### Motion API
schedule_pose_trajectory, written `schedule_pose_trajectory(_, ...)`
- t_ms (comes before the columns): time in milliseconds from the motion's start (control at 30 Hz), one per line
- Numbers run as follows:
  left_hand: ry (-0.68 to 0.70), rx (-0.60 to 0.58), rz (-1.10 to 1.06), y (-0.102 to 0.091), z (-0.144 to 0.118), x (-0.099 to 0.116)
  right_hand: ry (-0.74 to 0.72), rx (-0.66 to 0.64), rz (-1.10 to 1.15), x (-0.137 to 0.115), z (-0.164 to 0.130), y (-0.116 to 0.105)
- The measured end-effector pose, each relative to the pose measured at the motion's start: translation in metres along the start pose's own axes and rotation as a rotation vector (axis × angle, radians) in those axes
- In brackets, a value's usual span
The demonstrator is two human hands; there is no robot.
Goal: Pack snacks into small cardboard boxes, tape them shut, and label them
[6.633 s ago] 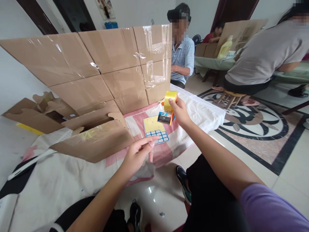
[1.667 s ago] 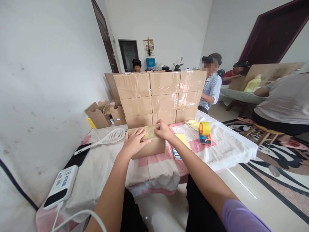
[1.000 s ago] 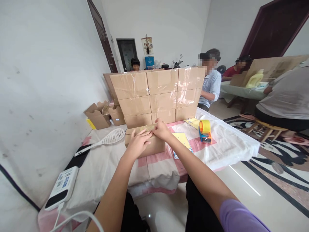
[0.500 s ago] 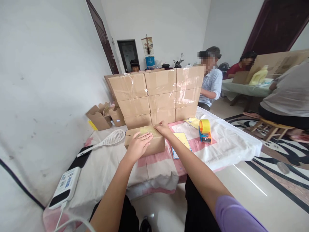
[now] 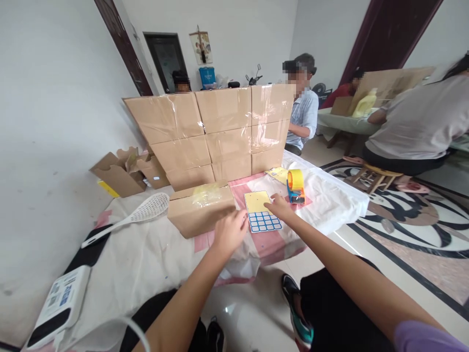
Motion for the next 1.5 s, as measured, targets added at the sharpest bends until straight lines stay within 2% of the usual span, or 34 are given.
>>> schedule_pose_trajectory(67, -0.109, -0.048, -0.127, 0.032, 0.005, -0.003, -0.011, -0.014, 0.057, 0.017, -0.008, -0.005)
schedule_pose_trajectory(167, -0.174, -0.031, -0.269, 0.063, 0.016, -0.007, -0.034, -0.038, 0.211, 0.032, -0.02, -0.008)
schedule_pose_trajectory(300, -0.287, 0.055, -0.517, 0.083, 0.025, -0.017, -0.004, -0.086, 0.581, 0.034, -0.029, -0.009)
schedule_pose_trajectory(367, -0.323, 0.109, -0.624, 0.088, 0.025, -0.022, 0.019, -0.128, 0.672, 0.03, -0.03, -0.009)
schedule_pose_trajectory(500, -0.286, 0.193, -0.778, 0.082, 0.021, -0.024, 0.055, -0.258, 0.772, 0.021, -0.034, -0.007)
schedule_pose_trajectory(600, -0.253, 0.253, -0.819, 0.068, 0.016, -0.019, 0.047, -0.359, 0.76, 0.015, -0.04, -0.005)
schedule_pose_trajectory(667, -0.216, 0.283, -0.764, 0.056, 0.011, -0.009, -0.003, -0.384, 0.75, 0.01, -0.046, -0.006)
schedule_pose_trajectory(733, -0.151, 0.328, -0.497, 0.043, 0.003, 0.007, -0.107, -0.383, 0.768, 0.004, -0.054, -0.009)
schedule_pose_trajectory(833, -0.021, 0.366, 0.052, 0.032, -0.008, 0.039, -0.289, -0.409, 0.829, -0.006, -0.068, -0.012)
schedule_pose_trajectory(900, 0.054, 0.328, 0.168, 0.032, -0.012, 0.054, -0.374, -0.462, 0.86, -0.012, -0.079, -0.013)
schedule_pose_trajectory(1067, 0.176, 0.237, 0.015, 0.033, -0.014, 0.062, -0.512, -0.552, 0.837, -0.022, -0.102, -0.015)
schedule_pose_trajectory(1267, 0.299, 0.184, -0.053, 0.034, -0.017, 0.062, -0.539, -0.562, 0.765, -0.026, -0.105, -0.013)
schedule_pose_trajectory(1400, 0.298, 0.151, -0.041, 0.034, -0.017, 0.064, -0.528, -0.518, 0.761, -0.025, -0.104, -0.012)
schedule_pose_trajectory(1500, 0.237, 0.129, -0.12, 0.033, -0.015, 0.061, -0.484, -0.537, 0.746, -0.024, -0.104, -0.01)
Point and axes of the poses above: each hand's wrist, its own z-axis towards the middle knuckle, its own y-axis out of the palm, x = y × z, the point moved 4 cm from there along z, towards the middle knuckle, and after that the axes turned 7 degrees about -x, right-handed, at the moved point
